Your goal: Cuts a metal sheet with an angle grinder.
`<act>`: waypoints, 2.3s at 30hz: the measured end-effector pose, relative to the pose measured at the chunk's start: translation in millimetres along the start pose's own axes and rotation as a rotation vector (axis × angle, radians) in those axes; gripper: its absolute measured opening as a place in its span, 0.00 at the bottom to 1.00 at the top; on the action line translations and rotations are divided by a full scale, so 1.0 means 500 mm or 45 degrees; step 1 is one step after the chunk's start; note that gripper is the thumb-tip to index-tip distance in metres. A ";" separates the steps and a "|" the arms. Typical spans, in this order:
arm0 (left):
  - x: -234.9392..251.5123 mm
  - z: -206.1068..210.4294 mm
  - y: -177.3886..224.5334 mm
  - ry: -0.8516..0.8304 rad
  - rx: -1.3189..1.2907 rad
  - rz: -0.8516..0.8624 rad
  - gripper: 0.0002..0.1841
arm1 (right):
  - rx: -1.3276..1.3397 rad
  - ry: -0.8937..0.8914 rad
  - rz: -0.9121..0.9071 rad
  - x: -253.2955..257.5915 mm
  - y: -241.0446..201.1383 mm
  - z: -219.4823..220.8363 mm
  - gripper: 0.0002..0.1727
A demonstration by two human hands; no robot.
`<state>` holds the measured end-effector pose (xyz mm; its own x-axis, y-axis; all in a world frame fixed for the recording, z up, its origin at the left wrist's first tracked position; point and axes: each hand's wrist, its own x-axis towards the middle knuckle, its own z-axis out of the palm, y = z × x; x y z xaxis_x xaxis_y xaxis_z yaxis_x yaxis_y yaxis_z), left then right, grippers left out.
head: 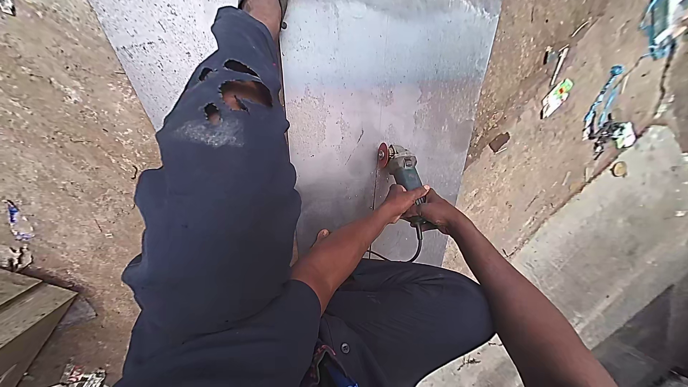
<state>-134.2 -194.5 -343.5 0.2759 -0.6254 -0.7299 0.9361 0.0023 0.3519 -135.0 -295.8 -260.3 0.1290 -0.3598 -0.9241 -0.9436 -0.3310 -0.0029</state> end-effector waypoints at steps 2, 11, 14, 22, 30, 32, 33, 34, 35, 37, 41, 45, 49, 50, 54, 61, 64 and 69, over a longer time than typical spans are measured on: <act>-0.017 -0.002 0.006 0.014 0.068 0.019 0.39 | 0.012 -0.018 -0.018 -0.002 -0.004 0.000 0.38; 0.028 -0.004 -0.004 -0.006 -0.049 0.007 0.38 | -0.002 -0.038 -0.009 0.004 -0.006 0.000 0.36; 0.040 -0.001 -0.002 -0.005 -0.102 -0.004 0.37 | 0.012 -0.036 -0.016 0.009 -0.004 -0.001 0.35; 0.034 -0.005 -0.002 -0.012 -0.061 0.027 0.36 | -0.010 -0.043 -0.016 0.009 -0.007 0.000 0.38; 0.022 -0.004 -0.018 -0.003 0.015 0.012 0.38 | -0.028 -0.057 0.004 0.008 -0.003 0.000 0.36; 0.018 -0.005 -0.017 0.002 0.022 0.001 0.39 | -0.015 -0.057 0.003 0.007 -0.004 0.000 0.35; 0.017 -0.005 -0.014 0.009 0.026 0.008 0.39 | -0.009 -0.053 -0.003 0.008 -0.005 0.000 0.33; 0.014 -0.005 -0.010 0.015 0.031 0.018 0.39 | -0.007 -0.050 -0.008 0.008 -0.007 -0.001 0.33; 0.009 -0.004 -0.006 0.016 0.034 0.023 0.38 | -0.007 -0.050 -0.007 0.008 -0.006 -0.002 0.34; -0.002 -0.004 0.005 0.018 0.037 0.018 0.36 | -0.004 -0.041 -0.005 0.007 -0.007 -0.002 0.37; -0.014 -0.007 0.033 -0.008 0.005 0.005 0.31 | 0.013 -0.027 -0.034 0.006 -0.011 -0.003 0.34; -0.007 -0.008 0.034 -0.006 0.026 -0.009 0.33 | 0.015 -0.024 -0.035 0.011 -0.012 -0.004 0.35; 0.043 -0.006 0.018 -0.004 -0.054 0.031 0.32 | 0.027 -0.013 -0.032 0.010 -0.018 -0.004 0.37; 0.040 -0.007 0.021 -0.010 -0.052 0.028 0.32 | 0.027 -0.010 -0.033 0.009 -0.019 -0.004 0.36; -0.010 -0.012 0.044 -0.011 0.039 0.009 0.32 | 0.024 -0.012 -0.015 0.012 -0.021 -0.003 0.37; -0.008 -0.013 0.041 -0.002 0.054 0.004 0.33 | 0.013 -0.015 -0.012 0.010 -0.023 -0.003 0.36; -0.011 -0.012 0.041 -0.002 0.040 -0.022 0.35 | 0.013 0.001 -0.007 0.011 -0.021 -0.003 0.38; 0.048 -0.010 0.018 -0.008 -0.071 0.008 0.36 | 0.007 -0.004 -0.011 0.016 -0.023 -0.004 0.38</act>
<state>-118.1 -205.4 -360.9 0.2806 -0.6303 -0.7238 0.9451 0.0497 0.3231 -122.4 -296.4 -267.1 0.1364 -0.3542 -0.9252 -0.9442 -0.3291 -0.0132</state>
